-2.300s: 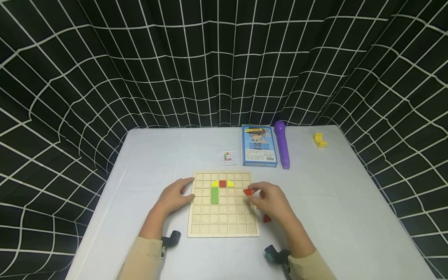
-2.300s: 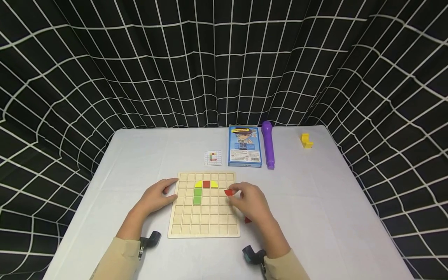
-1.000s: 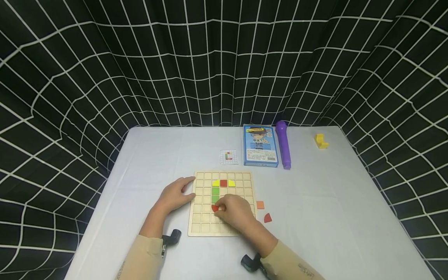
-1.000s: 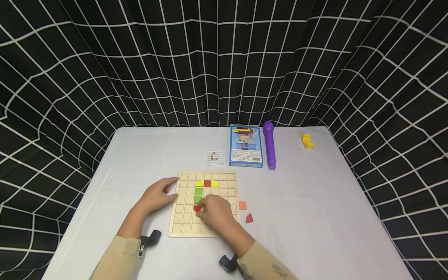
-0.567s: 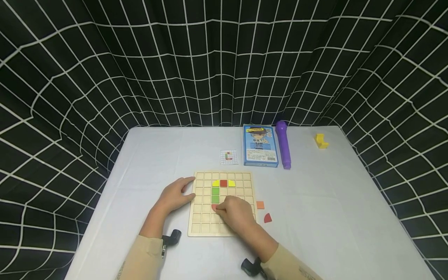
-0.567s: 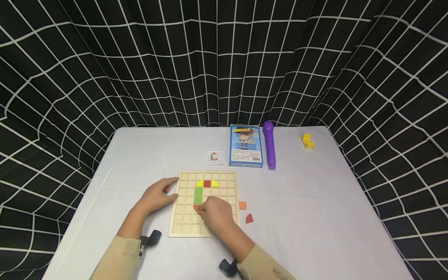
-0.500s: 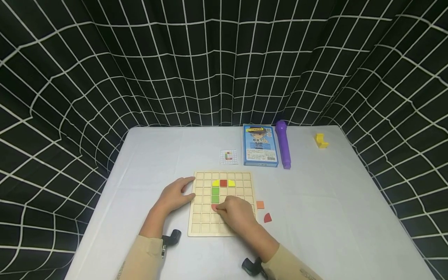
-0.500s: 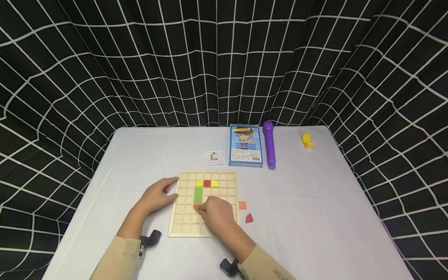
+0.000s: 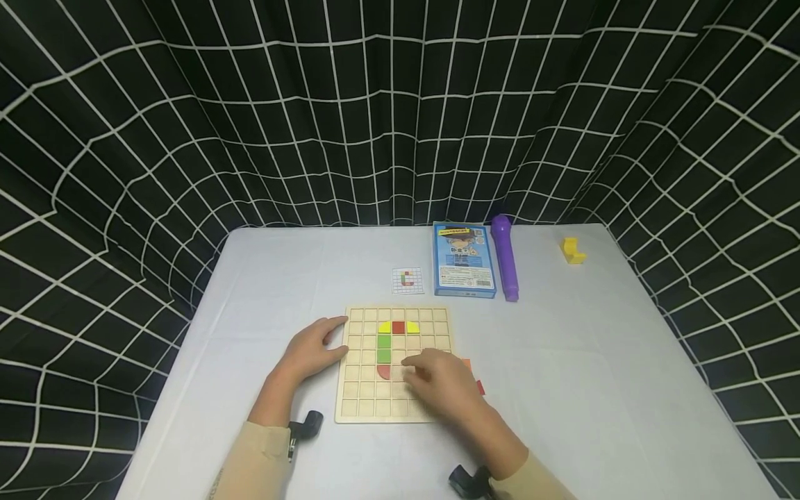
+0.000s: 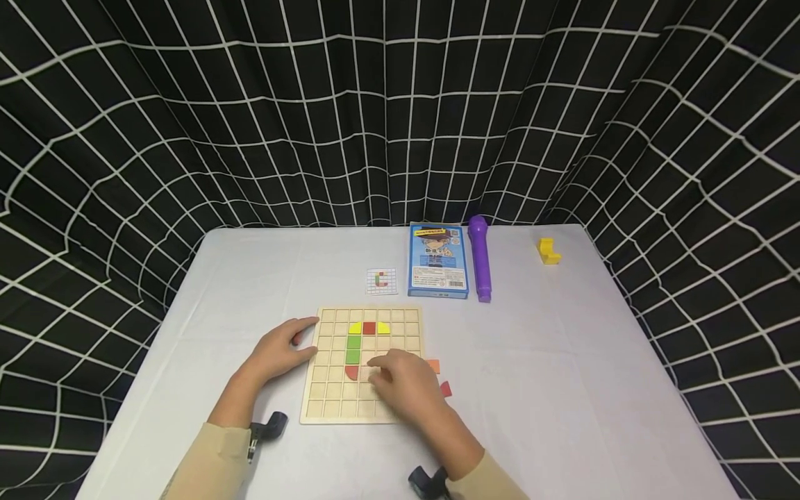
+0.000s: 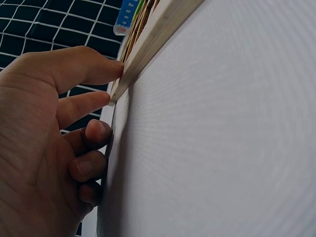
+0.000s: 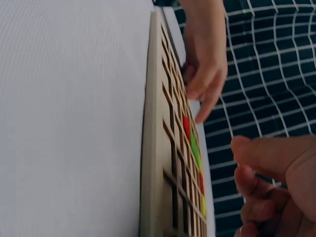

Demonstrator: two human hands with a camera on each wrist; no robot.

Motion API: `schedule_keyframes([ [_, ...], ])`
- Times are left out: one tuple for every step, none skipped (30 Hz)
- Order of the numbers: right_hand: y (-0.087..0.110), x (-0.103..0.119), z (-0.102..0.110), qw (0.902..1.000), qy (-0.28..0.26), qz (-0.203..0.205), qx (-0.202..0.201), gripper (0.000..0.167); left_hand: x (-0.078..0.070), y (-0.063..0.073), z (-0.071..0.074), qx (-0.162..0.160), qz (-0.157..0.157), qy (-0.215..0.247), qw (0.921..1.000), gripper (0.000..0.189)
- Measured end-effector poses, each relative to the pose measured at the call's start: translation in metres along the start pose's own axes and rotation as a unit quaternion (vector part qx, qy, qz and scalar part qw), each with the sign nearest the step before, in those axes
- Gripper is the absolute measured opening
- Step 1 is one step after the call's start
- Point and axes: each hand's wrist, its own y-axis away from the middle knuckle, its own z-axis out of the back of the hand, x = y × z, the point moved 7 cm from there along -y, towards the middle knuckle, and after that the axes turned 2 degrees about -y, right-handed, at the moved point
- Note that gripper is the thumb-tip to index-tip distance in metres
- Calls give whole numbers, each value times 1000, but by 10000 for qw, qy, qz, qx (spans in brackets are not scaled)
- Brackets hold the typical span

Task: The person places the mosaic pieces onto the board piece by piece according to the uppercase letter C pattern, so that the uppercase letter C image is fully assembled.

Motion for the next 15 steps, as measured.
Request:
schedule_keyframes([
  [1, -2, 3, 10000, 1, 3, -19, 16, 0, 0, 0, -1, 4, 0, 10000, 67],
  [2, -4, 6, 10000, 0, -10, -38, 17, 0, 0, 0, 5, 8, 5, 10000, 67],
  [3, -6, 8, 10000, 3, -32, -50, 18, 1, 0, 0, 5, 21, 9, 10000, 68],
  [4, -9, 10, 10000, 6, -82, -53, 19, 1, 0, 0, 9, 22, 2, 10000, 68],
  [5, -12, 12, 9999, 16, -134, -60, 20, 1, 0, -1, 7, 30, 10, 10000, 67],
  [6, -15, 14, 9998, 26, -209, -55, 21, 1, 1, -1, 10, 23, 2, 10000, 67],
  [7, -19, 16, 9995, 33, -295, -57, 23, 1, 1, -1, 6, 17, -6, 10000, 67],
  [7, -22, 18, 9993, 36, -367, -56, 24, 1, 1, -1, 2, 8, -18, 10000, 67],
  [8, -26, 19, 9990, 53, -439, -51, 25, 1, 1, -1, -3, 7, -17, 10000, 67],
  [9, -29, 21, 9987, 55, -502, -60, 25, 1, 1, -1, -2, 4, -11, 10000, 67],
  [10, -33, 23, 9984, 57, -562, -58, 26, 1, 1, -1, 2, 16, -4, 10000, 67],
  [10, -37, 25, 9980, 63, -624, -56, 27, 1, 1, -1, 1, 18, -13, 10000, 67],
  [11, -40, 27, 9975, 65, -696, -57, 28, 1, 1, -1, 4, 32, -13, 10000, 67],
  [12, -45, 28, 9970, 82, -773, -40, 29, 1, 0, -1, 7, 49, -17, 10000, 67],
  [12, -49, 29, 9963, 111, -855, -21, 30, 1, 0, -2, 11, 70, -16, 10000, 67],
])
